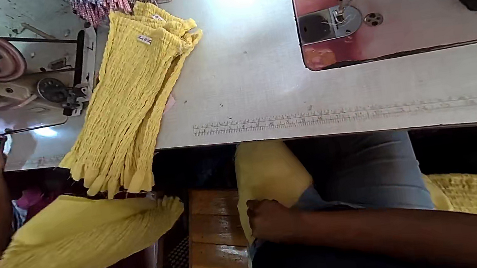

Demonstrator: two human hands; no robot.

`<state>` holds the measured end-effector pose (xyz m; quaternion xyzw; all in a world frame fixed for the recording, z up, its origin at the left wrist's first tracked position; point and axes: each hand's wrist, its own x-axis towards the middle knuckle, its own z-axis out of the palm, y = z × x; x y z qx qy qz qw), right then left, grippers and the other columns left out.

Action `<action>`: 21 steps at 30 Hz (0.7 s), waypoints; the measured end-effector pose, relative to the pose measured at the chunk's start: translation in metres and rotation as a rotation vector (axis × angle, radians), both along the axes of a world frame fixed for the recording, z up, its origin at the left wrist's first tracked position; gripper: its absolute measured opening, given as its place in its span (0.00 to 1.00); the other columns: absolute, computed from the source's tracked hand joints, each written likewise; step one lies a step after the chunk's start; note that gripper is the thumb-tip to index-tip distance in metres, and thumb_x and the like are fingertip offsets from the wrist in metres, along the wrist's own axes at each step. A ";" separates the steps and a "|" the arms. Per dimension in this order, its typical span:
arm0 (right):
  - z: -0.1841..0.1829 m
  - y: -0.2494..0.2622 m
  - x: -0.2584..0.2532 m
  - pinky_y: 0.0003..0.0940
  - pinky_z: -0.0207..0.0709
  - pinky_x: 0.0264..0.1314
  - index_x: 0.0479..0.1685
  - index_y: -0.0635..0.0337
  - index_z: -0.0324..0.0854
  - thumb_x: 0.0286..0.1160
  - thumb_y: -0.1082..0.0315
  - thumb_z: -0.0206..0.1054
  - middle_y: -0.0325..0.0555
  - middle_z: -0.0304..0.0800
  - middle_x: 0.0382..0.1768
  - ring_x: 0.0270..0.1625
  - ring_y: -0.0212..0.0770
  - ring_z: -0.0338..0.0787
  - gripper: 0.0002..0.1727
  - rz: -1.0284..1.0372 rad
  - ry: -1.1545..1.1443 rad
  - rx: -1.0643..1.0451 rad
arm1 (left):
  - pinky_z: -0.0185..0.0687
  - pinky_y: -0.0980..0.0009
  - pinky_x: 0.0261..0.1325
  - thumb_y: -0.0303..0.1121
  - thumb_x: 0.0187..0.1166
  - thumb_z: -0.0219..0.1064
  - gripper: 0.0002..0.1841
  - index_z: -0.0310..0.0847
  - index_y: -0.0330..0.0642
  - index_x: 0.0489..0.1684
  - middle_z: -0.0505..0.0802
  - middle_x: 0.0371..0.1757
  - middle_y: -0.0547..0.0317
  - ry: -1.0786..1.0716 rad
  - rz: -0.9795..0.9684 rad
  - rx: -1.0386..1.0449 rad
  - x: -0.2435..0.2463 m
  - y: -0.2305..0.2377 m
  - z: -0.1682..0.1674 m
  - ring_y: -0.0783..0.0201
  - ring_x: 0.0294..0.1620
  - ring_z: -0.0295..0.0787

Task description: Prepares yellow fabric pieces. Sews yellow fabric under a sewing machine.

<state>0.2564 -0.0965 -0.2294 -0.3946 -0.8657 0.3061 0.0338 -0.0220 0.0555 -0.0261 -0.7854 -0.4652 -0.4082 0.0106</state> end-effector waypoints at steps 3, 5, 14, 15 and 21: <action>0.003 0.008 0.007 0.57 0.83 0.52 0.41 0.79 0.85 0.77 0.85 0.58 0.69 0.90 0.43 0.55 0.69 0.90 0.09 -0.047 0.068 -0.076 | 0.83 0.75 0.59 0.27 0.85 0.63 0.13 0.81 0.19 0.50 0.90 0.47 0.47 0.009 -0.008 0.096 0.003 0.000 -0.029 0.72 0.52 0.88; 0.004 0.016 0.018 0.63 0.81 0.57 0.51 0.77 0.86 0.79 0.82 0.59 0.71 0.90 0.48 0.58 0.71 0.89 0.11 -0.188 0.150 -0.221 | 0.80 0.79 0.60 0.33 0.87 0.62 0.16 0.82 0.21 0.48 0.89 0.46 0.51 -0.017 -0.107 0.052 0.015 -0.003 -0.041 0.77 0.53 0.84; -0.001 0.029 0.043 0.43 0.78 0.54 0.55 0.70 0.87 0.73 0.66 0.77 0.57 0.90 0.43 0.43 0.45 0.86 0.19 -0.693 0.504 -0.712 | 0.79 0.82 0.60 0.33 0.80 0.68 0.12 0.90 0.30 0.44 0.92 0.46 0.59 -0.159 -0.243 -0.188 0.061 -0.010 -0.083 0.78 0.55 0.84; -0.003 0.028 0.044 0.42 0.77 0.53 0.56 0.70 0.87 0.75 0.64 0.76 0.56 0.90 0.42 0.42 0.43 0.84 0.19 -0.699 0.516 -0.726 | 0.80 0.82 0.59 0.32 0.80 0.68 0.11 0.89 0.31 0.44 0.91 0.46 0.61 -0.184 -0.235 -0.197 0.062 -0.009 -0.083 0.79 0.54 0.84; -0.005 0.027 0.048 0.34 0.74 0.43 0.55 0.68 0.86 0.79 0.68 0.71 0.49 0.86 0.38 0.36 0.35 0.79 0.13 -0.717 0.548 -0.809 | 0.79 0.83 0.58 0.31 0.80 0.66 0.10 0.89 0.32 0.44 0.90 0.45 0.66 -0.228 -0.229 -0.246 0.071 -0.005 -0.080 0.80 0.53 0.84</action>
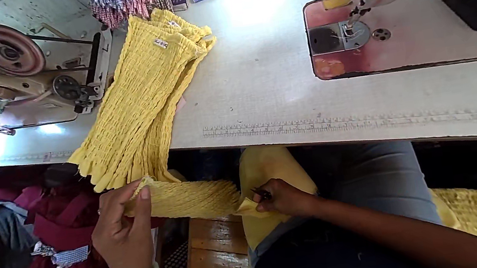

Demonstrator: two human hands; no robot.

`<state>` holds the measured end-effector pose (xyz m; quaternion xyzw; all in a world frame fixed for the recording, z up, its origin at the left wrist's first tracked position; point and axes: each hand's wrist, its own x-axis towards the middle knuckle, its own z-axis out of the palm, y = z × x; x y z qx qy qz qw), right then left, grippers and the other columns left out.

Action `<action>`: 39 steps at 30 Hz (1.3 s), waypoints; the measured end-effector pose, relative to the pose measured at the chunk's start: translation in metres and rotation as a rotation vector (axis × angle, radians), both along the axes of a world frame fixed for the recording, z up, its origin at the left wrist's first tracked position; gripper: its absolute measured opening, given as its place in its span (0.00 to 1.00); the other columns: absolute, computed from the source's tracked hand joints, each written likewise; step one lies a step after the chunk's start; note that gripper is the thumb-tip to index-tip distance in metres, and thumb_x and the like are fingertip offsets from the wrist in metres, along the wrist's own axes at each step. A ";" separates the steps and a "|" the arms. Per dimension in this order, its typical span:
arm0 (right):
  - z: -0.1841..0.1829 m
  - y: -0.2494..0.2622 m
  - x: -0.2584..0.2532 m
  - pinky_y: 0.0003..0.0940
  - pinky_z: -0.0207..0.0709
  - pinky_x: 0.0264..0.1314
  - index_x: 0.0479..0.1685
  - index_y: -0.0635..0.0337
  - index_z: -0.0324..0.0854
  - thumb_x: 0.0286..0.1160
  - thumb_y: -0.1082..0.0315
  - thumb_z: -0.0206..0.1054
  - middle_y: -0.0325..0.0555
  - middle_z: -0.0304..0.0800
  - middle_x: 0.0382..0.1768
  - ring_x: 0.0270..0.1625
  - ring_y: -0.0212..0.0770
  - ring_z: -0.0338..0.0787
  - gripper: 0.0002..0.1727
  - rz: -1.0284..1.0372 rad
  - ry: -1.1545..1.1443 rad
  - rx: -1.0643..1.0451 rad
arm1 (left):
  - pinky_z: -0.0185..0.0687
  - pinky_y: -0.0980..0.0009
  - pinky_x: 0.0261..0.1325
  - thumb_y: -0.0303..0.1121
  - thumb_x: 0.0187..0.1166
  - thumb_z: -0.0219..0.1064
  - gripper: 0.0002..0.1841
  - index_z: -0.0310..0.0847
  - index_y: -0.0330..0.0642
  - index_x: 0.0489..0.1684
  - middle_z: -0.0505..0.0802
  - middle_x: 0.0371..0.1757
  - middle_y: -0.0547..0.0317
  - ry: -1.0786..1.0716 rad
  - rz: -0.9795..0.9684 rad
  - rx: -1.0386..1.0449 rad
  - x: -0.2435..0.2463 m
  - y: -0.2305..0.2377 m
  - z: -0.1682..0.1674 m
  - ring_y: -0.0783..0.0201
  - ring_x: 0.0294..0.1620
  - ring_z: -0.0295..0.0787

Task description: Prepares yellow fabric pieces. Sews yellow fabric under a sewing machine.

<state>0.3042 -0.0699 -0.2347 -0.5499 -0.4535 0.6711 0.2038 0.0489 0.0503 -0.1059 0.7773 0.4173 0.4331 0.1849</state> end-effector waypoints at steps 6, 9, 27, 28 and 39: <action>0.004 -0.004 -0.014 0.41 0.76 0.49 0.49 0.71 0.85 0.67 0.69 0.81 0.54 0.87 0.39 0.40 0.43 0.82 0.17 0.011 -0.078 0.048 | 0.79 0.82 0.58 0.33 0.80 0.69 0.11 0.91 0.33 0.44 0.92 0.43 0.67 0.021 -0.033 0.017 0.001 0.002 0.000 0.80 0.51 0.85; 0.001 -0.004 -0.015 0.38 0.73 0.44 0.45 0.71 0.84 0.63 0.64 0.84 0.50 0.83 0.34 0.36 0.39 0.78 0.20 -0.016 -0.079 0.033 | 0.79 0.81 0.58 0.33 0.80 0.70 0.10 0.91 0.34 0.44 0.93 0.43 0.69 0.001 -0.038 0.020 -0.001 0.002 0.000 0.80 0.50 0.85; 0.024 -0.007 0.021 0.20 0.67 0.32 0.46 0.66 0.88 0.71 0.64 0.79 0.39 0.83 0.30 0.28 0.23 0.73 0.14 -0.185 -0.036 0.166 | 0.82 0.83 0.55 0.30 0.80 0.70 0.10 0.87 0.34 0.52 0.90 0.49 0.67 -0.043 -0.039 0.121 0.056 0.018 0.031 0.82 0.51 0.85; 0.021 -0.008 0.019 0.20 0.67 0.32 0.44 0.66 0.88 0.70 0.62 0.80 0.38 0.83 0.29 0.27 0.23 0.72 0.15 -0.168 -0.028 0.161 | 0.82 0.84 0.55 0.30 0.80 0.70 0.10 0.88 0.34 0.52 0.90 0.48 0.68 -0.037 -0.035 0.117 0.054 0.017 0.030 0.82 0.50 0.85; 0.003 -0.007 0.004 0.31 0.75 0.30 0.59 0.69 0.83 0.88 0.67 0.61 0.49 0.83 0.34 0.24 0.34 0.77 0.14 0.148 -0.014 -0.098 | 0.83 0.84 0.53 0.28 0.78 0.71 0.09 0.88 0.34 0.50 0.90 0.46 0.70 -0.065 -0.034 0.051 0.045 0.014 0.023 0.83 0.47 0.86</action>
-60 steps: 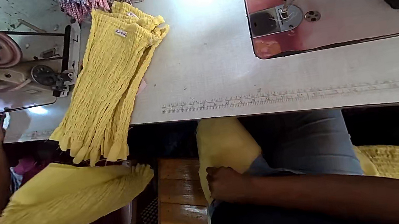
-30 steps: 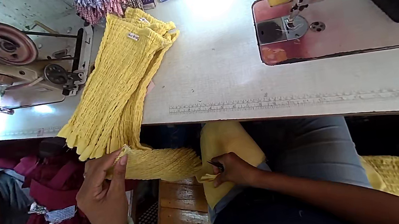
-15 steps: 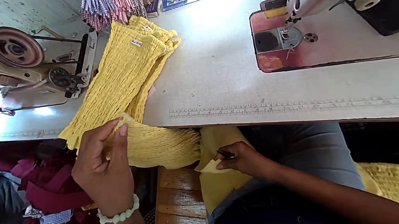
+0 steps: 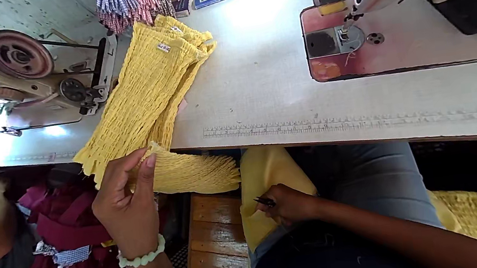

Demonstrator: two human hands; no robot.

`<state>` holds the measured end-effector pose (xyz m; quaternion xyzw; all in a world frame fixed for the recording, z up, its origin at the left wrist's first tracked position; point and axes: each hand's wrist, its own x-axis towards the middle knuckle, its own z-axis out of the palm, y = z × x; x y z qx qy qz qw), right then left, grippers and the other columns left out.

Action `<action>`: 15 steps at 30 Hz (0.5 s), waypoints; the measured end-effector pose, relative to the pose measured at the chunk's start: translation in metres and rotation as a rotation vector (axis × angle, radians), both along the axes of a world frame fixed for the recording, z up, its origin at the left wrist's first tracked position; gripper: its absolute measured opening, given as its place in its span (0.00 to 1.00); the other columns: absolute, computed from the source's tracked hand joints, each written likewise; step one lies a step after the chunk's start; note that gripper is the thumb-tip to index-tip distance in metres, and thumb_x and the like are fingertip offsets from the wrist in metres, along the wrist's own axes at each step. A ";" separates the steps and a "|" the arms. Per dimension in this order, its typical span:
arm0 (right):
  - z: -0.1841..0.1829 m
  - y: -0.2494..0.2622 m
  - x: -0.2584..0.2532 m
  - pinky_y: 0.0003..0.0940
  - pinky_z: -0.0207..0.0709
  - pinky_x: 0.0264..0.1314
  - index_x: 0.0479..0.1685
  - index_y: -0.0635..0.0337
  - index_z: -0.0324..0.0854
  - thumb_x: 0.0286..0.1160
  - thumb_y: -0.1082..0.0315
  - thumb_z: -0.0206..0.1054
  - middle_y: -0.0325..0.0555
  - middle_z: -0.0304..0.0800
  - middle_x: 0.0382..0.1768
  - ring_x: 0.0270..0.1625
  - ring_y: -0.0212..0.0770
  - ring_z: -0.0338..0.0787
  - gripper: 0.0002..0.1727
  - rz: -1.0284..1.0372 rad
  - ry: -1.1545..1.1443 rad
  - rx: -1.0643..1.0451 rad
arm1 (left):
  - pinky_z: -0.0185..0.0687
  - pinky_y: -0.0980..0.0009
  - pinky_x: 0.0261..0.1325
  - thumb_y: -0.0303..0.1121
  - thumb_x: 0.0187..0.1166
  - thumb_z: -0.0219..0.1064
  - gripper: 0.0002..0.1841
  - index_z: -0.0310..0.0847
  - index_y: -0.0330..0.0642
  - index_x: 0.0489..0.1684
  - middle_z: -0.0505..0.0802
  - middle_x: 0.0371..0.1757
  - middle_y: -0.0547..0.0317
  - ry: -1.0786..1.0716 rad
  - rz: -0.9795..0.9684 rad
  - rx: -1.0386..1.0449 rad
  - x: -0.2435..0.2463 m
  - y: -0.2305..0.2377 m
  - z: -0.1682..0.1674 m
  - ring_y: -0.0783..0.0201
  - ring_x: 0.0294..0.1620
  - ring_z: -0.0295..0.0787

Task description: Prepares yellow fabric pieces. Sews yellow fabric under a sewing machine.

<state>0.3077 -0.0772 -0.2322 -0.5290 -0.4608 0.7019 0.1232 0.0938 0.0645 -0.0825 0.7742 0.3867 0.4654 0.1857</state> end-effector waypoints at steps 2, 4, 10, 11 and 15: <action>0.002 0.001 0.004 0.30 0.76 0.29 0.56 0.69 0.84 0.85 0.68 0.65 0.48 0.83 0.32 0.23 0.33 0.78 0.12 -0.073 0.000 0.043 | 0.83 0.84 0.53 0.29 0.78 0.71 0.09 0.88 0.35 0.50 0.90 0.47 0.71 -0.002 -0.003 -0.010 0.000 0.001 -0.001 0.83 0.48 0.86; 0.011 -0.001 0.013 0.31 0.78 0.37 0.55 0.68 0.87 0.83 0.69 0.67 0.50 0.88 0.37 0.30 0.34 0.82 0.12 -0.200 -0.052 0.218 | 0.84 0.83 0.54 0.30 0.79 0.70 0.09 0.88 0.37 0.51 0.90 0.46 0.73 -0.009 -0.010 -0.036 0.003 0.000 -0.001 0.83 0.48 0.86; 0.051 -0.008 0.042 0.32 0.86 0.42 0.46 0.63 0.87 0.80 0.72 0.61 0.49 0.92 0.37 0.37 0.38 0.91 0.09 -0.518 -0.333 1.092 | 0.86 0.79 0.55 0.32 0.80 0.69 0.09 0.89 0.39 0.49 0.91 0.45 0.71 -0.048 -0.068 -0.154 0.028 -0.007 -0.005 0.80 0.48 0.88; 0.063 -0.012 0.045 0.27 0.85 0.42 0.45 0.61 0.87 0.81 0.72 0.60 0.46 0.91 0.37 0.37 0.35 0.90 0.09 -0.474 -0.296 1.194 | 0.87 0.79 0.54 0.32 0.79 0.70 0.08 0.89 0.39 0.48 0.92 0.44 0.71 -0.065 -0.085 -0.181 0.035 -0.010 -0.004 0.80 0.47 0.88; 0.122 -0.020 0.042 0.16 0.81 0.51 0.45 0.62 0.85 0.89 0.68 0.59 0.45 0.90 0.38 0.43 0.28 0.89 0.10 -0.191 0.248 1.273 | 0.89 0.80 0.48 0.30 0.76 0.73 0.06 0.91 0.39 0.44 0.95 0.40 0.71 -0.171 -0.232 -0.338 0.066 -0.029 0.001 0.79 0.42 0.91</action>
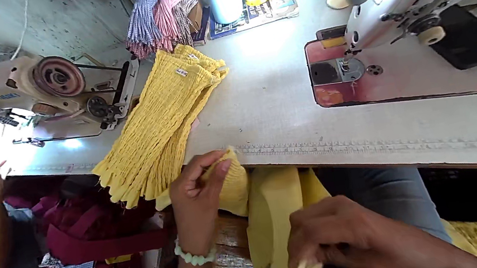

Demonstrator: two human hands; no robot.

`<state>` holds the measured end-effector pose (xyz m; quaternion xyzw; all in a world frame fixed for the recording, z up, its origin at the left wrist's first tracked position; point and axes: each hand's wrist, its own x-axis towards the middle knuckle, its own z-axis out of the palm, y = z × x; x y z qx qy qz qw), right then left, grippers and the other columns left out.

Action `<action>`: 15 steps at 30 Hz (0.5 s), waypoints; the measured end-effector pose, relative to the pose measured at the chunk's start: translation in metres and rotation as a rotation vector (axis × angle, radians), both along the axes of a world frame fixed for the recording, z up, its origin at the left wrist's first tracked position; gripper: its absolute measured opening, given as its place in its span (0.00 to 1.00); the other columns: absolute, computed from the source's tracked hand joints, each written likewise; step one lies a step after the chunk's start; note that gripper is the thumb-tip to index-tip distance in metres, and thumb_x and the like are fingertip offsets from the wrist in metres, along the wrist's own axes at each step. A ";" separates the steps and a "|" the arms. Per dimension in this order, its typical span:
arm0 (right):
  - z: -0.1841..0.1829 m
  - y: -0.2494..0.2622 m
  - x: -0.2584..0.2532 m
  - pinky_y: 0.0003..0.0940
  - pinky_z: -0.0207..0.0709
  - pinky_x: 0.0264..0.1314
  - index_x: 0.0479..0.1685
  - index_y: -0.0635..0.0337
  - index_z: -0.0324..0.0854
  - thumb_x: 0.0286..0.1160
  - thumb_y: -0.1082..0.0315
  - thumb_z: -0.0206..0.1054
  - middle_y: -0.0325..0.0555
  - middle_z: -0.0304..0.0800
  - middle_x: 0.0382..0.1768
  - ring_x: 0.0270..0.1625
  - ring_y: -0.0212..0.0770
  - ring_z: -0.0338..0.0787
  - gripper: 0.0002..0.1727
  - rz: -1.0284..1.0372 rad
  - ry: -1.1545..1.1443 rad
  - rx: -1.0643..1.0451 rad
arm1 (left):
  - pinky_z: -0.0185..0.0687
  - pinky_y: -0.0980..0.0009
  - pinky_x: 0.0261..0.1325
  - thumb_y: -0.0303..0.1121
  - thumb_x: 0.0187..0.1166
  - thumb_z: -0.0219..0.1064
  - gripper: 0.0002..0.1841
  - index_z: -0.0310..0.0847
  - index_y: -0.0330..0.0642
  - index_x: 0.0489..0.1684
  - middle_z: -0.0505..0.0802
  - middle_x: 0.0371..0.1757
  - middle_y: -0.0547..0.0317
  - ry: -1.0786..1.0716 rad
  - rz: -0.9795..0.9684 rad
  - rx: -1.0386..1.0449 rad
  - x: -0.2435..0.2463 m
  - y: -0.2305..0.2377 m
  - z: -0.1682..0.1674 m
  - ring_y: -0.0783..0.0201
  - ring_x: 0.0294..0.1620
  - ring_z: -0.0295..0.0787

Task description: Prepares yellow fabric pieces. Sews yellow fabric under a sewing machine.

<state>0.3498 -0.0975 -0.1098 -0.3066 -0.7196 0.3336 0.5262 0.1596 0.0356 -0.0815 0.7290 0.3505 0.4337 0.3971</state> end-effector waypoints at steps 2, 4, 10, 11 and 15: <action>0.013 0.006 -0.004 0.13 0.80 0.50 0.44 0.63 0.85 0.88 0.67 0.60 0.45 0.90 0.38 0.43 0.25 0.88 0.10 -0.026 0.074 -0.005 | 0.88 0.81 0.45 0.30 0.76 0.73 0.07 0.92 0.38 0.45 0.95 0.40 0.71 -0.035 -0.097 -0.070 0.012 -0.011 0.002 0.80 0.39 0.91; 0.016 0.015 -0.007 0.10 0.78 0.42 0.44 0.63 0.85 0.85 0.66 0.63 0.41 0.92 0.37 0.37 0.19 0.86 0.09 -0.258 0.101 -0.043 | 0.87 0.83 0.43 0.27 0.76 0.72 0.07 0.92 0.37 0.46 0.95 0.39 0.71 -0.069 -0.186 -0.145 0.020 -0.021 0.003 0.82 0.37 0.90; 0.014 0.026 -0.016 0.03 0.73 0.28 0.37 0.60 0.85 0.75 0.61 0.73 0.32 0.85 0.32 0.27 0.10 0.79 0.11 -0.641 0.145 -0.157 | 0.89 0.81 0.49 0.20 0.78 0.65 0.09 0.92 0.35 0.47 0.96 0.41 0.68 -0.147 -0.259 -0.301 0.027 -0.031 0.001 0.80 0.41 0.92; 0.014 0.026 -0.017 0.04 0.73 0.27 0.36 0.60 0.85 0.75 0.61 0.74 0.31 0.84 0.32 0.27 0.10 0.78 0.11 -0.661 0.152 -0.171 | 0.89 0.82 0.49 0.20 0.78 0.65 0.10 0.92 0.34 0.48 0.95 0.41 0.68 -0.142 -0.264 -0.295 0.027 -0.030 0.000 0.80 0.41 0.91; 0.014 0.026 -0.015 0.06 0.74 0.24 0.38 0.58 0.82 0.75 0.61 0.74 0.28 0.83 0.28 0.24 0.11 0.79 0.10 -0.692 0.186 -0.221 | 0.89 0.82 0.48 0.22 0.80 0.64 0.09 0.92 0.35 0.46 0.95 0.41 0.68 -0.142 -0.246 -0.292 0.027 -0.031 -0.001 0.80 0.41 0.91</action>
